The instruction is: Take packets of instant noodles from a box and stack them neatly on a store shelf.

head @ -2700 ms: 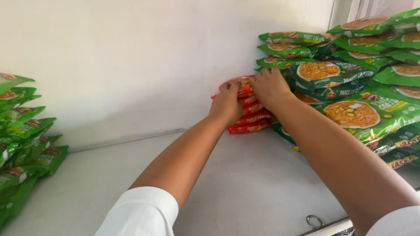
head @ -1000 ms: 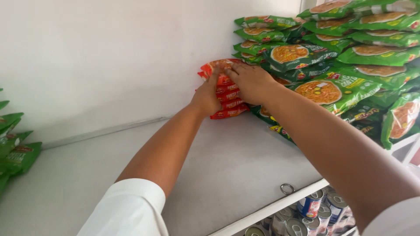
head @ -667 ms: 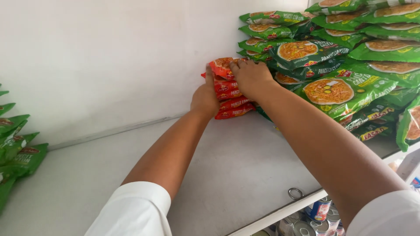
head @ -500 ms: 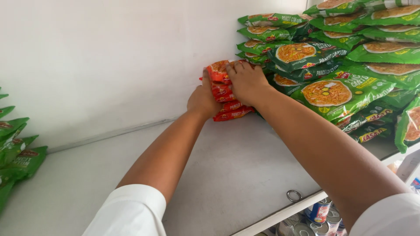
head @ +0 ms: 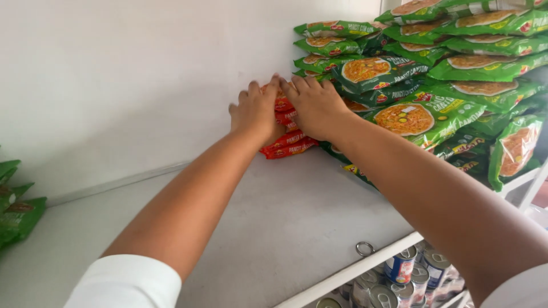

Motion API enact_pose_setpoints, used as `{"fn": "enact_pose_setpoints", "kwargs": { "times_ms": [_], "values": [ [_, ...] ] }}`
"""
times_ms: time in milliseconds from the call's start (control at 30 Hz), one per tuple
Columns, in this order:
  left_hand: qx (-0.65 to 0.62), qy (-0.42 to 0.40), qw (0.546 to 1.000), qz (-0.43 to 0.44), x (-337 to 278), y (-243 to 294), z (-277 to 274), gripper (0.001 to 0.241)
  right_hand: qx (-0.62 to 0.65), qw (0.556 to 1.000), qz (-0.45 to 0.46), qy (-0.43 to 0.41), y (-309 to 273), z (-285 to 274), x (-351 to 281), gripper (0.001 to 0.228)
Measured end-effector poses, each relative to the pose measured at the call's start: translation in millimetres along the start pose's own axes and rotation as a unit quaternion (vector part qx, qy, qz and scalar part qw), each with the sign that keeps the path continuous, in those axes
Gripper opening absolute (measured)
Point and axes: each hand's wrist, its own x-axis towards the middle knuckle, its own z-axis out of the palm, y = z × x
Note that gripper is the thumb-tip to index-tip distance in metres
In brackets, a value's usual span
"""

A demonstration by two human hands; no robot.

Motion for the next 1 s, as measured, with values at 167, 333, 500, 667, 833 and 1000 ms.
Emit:
{"fn": "enact_pose_setpoints", "kwargs": {
  "times_ms": [167, 333, 500, 667, 833, 1000],
  "values": [
    [-0.015, 0.077, 0.991, 0.105, -13.5, 19.2, -15.5, 0.1, 0.03, 0.997, -0.021, 0.065, 9.0, -32.0, -29.0, 0.081],
    [-0.033, 0.147, 0.971, 0.185, -49.5, 57.5, -31.5, 0.096, 0.059, 0.987, -0.046, 0.144, 34.2, -73.0, -91.6, 0.074],
    [-0.079, 0.203, 0.922, 0.321, -101.4, 100.6, -34.0, 0.081, 0.067, 0.981, -0.079, 0.165, 55.4, -113.8, -177.7, 0.063],
    [-0.113, 0.19, 0.896, 0.385, -152.2, 150.1, -23.3, 0.066, 0.092, 0.984, -0.069, 0.135, 66.5, -127.8, -264.9, 0.054],
    [-0.137, 0.104, 0.891, 0.421, -199.3, 196.5, 14.3, 0.048, 0.166, 0.982, -0.028, 0.09, 69.2, -118.2, -349.7, 0.047],
    [-0.172, -0.022, 0.886, 0.429, -246.8, 232.1, 81.7, 0.022, 0.336, 0.938, 0.079, 0.026, 73.0, -67.7, -444.7, 0.034]
  ]
}}
